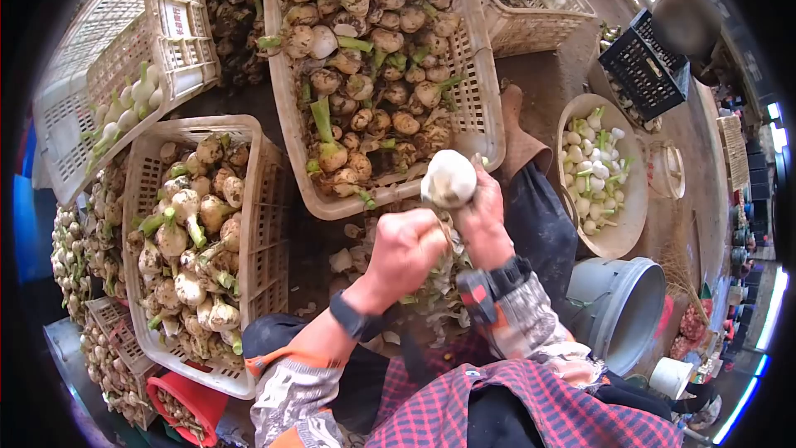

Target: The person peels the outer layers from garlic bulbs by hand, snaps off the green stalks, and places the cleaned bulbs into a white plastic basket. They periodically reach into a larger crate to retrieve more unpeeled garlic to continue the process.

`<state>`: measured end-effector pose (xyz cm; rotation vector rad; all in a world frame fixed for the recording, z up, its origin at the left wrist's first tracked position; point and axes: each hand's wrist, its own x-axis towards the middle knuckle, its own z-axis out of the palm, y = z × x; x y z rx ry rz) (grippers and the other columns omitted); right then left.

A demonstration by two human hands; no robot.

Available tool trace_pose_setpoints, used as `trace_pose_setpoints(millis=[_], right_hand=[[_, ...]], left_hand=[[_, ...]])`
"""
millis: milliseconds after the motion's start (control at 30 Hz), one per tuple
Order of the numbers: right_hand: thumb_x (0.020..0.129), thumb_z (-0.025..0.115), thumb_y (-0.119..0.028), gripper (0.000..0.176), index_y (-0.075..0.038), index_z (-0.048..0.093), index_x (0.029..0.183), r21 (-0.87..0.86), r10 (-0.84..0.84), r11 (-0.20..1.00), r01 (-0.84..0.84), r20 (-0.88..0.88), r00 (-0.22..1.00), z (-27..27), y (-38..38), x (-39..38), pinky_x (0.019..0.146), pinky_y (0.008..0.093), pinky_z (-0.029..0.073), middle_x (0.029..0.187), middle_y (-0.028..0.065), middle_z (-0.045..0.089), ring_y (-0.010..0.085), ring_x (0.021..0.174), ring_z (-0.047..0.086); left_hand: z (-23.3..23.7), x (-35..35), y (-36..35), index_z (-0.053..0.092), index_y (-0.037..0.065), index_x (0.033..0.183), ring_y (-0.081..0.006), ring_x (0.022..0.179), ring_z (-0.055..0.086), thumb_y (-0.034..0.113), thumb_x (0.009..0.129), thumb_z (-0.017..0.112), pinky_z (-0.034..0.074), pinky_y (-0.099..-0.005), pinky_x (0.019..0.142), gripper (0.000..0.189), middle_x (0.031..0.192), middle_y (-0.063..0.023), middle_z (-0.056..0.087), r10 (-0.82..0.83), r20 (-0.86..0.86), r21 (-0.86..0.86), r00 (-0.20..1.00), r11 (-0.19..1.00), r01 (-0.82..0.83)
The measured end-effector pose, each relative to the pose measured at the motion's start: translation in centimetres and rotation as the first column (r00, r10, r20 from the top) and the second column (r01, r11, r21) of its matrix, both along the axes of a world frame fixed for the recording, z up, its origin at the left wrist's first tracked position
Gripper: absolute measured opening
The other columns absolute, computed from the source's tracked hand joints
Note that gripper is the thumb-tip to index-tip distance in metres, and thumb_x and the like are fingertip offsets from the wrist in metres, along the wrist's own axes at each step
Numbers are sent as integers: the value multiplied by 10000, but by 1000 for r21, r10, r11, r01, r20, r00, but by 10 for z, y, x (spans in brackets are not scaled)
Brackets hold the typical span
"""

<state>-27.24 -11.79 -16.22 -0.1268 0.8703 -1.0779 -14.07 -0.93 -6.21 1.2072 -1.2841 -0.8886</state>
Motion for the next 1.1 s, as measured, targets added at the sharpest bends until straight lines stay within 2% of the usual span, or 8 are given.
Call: trace_pose_setpoints(millis=[33,167,233,300,500,667,833,1100], right_hand=[[972,456,-276,334,-2,536,1145,-10,8,1000,-9,-55,998,3,-2,-6,913,478,480,1125,139,614,291,1030,596],[969,473,-311,393,-2,502,1211,61,-39,997,38,25,999,36,2,-8,927,528,472,1182,146,579,298,1101,566],[960,498,-317,406,0,497,1213,45,-65,997,66,-10,998,57,8,2,925,520,478,1184,150,576,290,1096,570],[942,533,-333,424,4,504,1197,78,-32,996,34,-26,999,59,16,8,903,461,497,1145,140,593,278,1067,581],[926,557,-356,421,7,533,1136,104,63,992,-68,52,997,51,37,20,859,415,507,1086,132,613,263,1006,599],[958,502,-255,316,-10,528,1155,39,83,996,-85,64,995,41,28,8,877,426,511,1112,129,608,263,1024,600],[955,473,-267,315,-62,529,1189,104,25,994,-33,71,997,20,-6,-36,860,455,527,1138,104,614,276,1006,622],[961,467,-378,509,32,465,1263,-90,418,905,-415,19,908,40,1,0,926,480,476,1206,156,584,314,1097,577]], left_hand=[[9,3,1,562,-25,662,-80,495,508,7,805,489,407,-245,453,165,610,-56,580,-12,126,-230,992,972,41],[-13,10,-2,594,-34,876,-83,611,578,67,836,644,461,-215,543,120,650,-24,593,225,-224,382,948,916,-127],[-15,0,-4,498,-5,1192,-145,789,623,137,772,755,512,-267,685,513,1050,-113,570,211,126,184,969,955,-232],[-11,-7,-6,505,13,1192,-271,778,631,133,722,764,532,-347,653,549,1037,-139,546,331,478,-124,813,942,-311],[-27,9,-4,568,31,911,-286,800,602,-2,667,734,501,-339,671,297,1013,-115,551,239,414,-136,878,970,-200],[-16,20,-5,494,-12,763,-118,642,524,-55,760,616,429,-232,561,129,778,-62,580,117,27,87,993,989,-119],[0,45,1,511,17,751,-146,586,617,-47,839,503,562,-302,560,109,718,-68,597,287,-688,234,666,957,-170],[-49,-1,15,552,60,1187,-374,947,599,114,666,558,492,-415,827,524,1042,-213,619,-261,317,476,912,875,85]])
